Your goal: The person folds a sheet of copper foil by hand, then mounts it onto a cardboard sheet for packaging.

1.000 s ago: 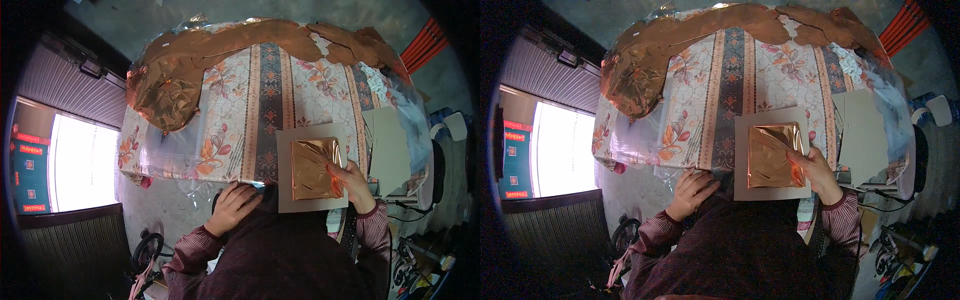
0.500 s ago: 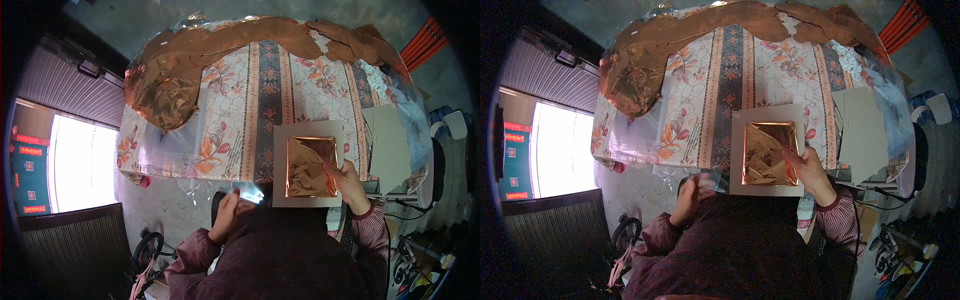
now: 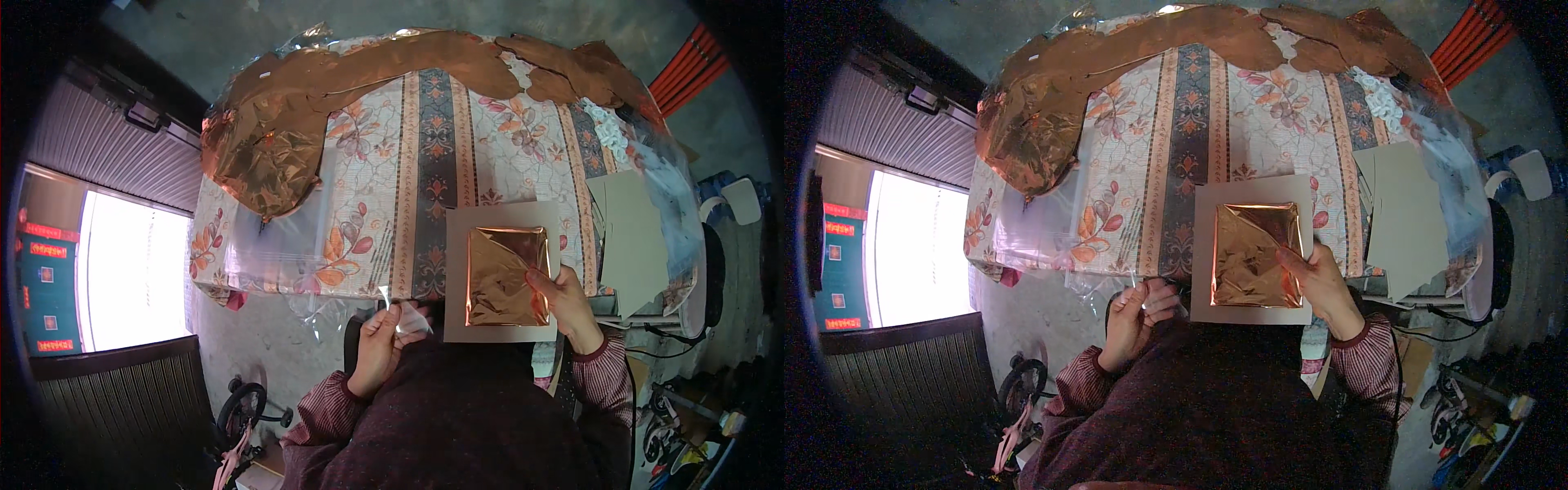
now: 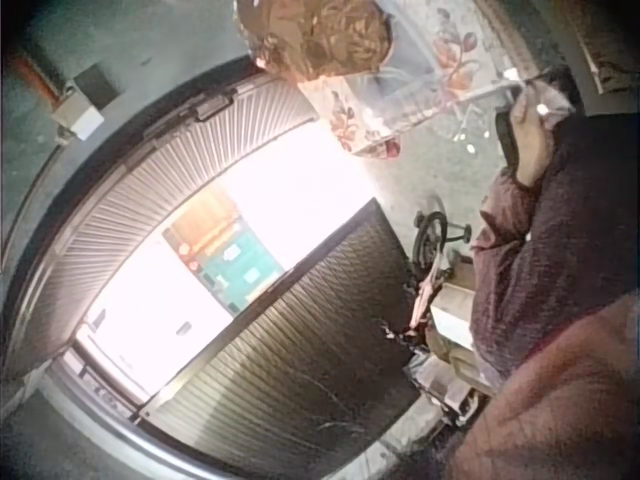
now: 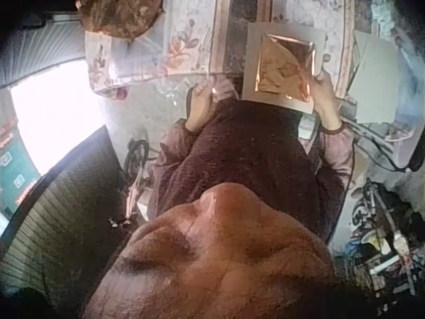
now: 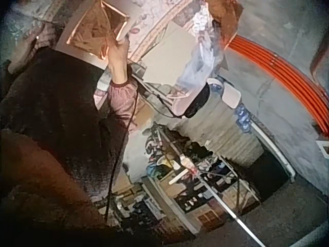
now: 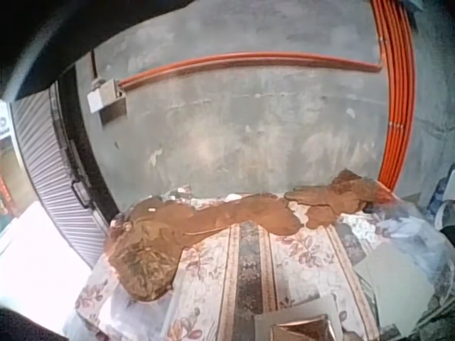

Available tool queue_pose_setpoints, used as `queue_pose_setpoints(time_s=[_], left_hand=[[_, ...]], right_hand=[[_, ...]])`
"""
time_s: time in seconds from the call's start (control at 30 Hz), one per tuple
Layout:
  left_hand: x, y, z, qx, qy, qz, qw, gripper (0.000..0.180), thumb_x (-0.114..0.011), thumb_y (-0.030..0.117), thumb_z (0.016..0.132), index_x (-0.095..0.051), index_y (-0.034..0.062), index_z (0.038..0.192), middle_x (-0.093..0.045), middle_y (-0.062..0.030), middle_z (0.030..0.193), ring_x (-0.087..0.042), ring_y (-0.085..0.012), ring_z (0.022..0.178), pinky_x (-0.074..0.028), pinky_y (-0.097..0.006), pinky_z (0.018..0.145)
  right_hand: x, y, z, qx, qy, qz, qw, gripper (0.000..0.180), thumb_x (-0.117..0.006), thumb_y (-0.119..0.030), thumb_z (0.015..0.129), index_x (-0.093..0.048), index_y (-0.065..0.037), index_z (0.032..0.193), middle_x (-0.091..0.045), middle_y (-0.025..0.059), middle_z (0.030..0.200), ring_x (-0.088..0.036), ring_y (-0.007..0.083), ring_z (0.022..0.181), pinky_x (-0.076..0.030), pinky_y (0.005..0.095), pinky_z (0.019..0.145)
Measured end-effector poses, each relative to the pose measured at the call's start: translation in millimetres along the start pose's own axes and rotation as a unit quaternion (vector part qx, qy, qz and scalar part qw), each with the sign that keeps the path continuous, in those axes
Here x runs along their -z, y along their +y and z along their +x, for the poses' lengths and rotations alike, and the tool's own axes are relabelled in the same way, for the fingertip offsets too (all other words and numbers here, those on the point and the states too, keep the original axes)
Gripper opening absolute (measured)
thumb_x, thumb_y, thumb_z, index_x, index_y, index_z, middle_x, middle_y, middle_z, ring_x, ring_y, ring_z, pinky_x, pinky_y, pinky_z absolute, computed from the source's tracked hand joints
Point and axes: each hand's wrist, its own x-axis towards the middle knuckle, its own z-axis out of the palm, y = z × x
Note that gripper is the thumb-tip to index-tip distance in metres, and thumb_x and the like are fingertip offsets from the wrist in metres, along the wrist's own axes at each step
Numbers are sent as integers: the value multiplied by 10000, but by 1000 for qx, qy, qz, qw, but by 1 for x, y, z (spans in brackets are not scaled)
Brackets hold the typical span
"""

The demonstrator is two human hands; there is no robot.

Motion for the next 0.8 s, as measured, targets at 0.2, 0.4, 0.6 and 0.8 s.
queue_pose_setpoints(time_s=[0.2, 0.4, 0.6, 0.8], left_hand=[[-10, 1, -5, 10, 19, -14, 1000, 387, -472, 302, 988, -537, -44, 1149, -634, -165, 1079, -650, -248, 958, -553, -358, 791], [-5, -10, -6, 3, -26, -39, 999, 277, -486, 197, 987, -571, -42, 1099, -633, -131, 1023, -642, -192, 899, -544, -335, 792], [-3, -5, -3, -5, -34, -27, 999, 208, -508, 138, 972, -612, -34, 1024, -650, -132, 987, -647, -167, 866, -565, -321, 744], [3, -6, -5, -18, -9, 21, 1000, 177, -540, 134, 956, -640, 13, 1036, -678, -133, 1021, -671, -224, 939, -575, -365, 783]], right_hand=[[0, 11, 4, 38, 14, -3, 999, 190, -600, -107, 920, -637, -15, 1081, -642, -16, 923, -549, 49, 789, -441, 225, 721], [-7, 11, 5, 59, 12, 3, 998, 191, -590, -97, 921, -631, -4, 1083, -639, -13, 927, -541, 60, 795, -443, 230, 727], [-9, 8, 2, 81, 15, -12, 997, 143, -594, -95, 919, -637, -5, 1022, -621, -20, 876, -534, 55, 785, -437, 226, 714], [-12, 10, 0, 103, 30, -40, 993, 100, -594, -95, 926, -638, -8, 945, -588, -41, 807, -508, 46, 735, -418, 217, 669]])
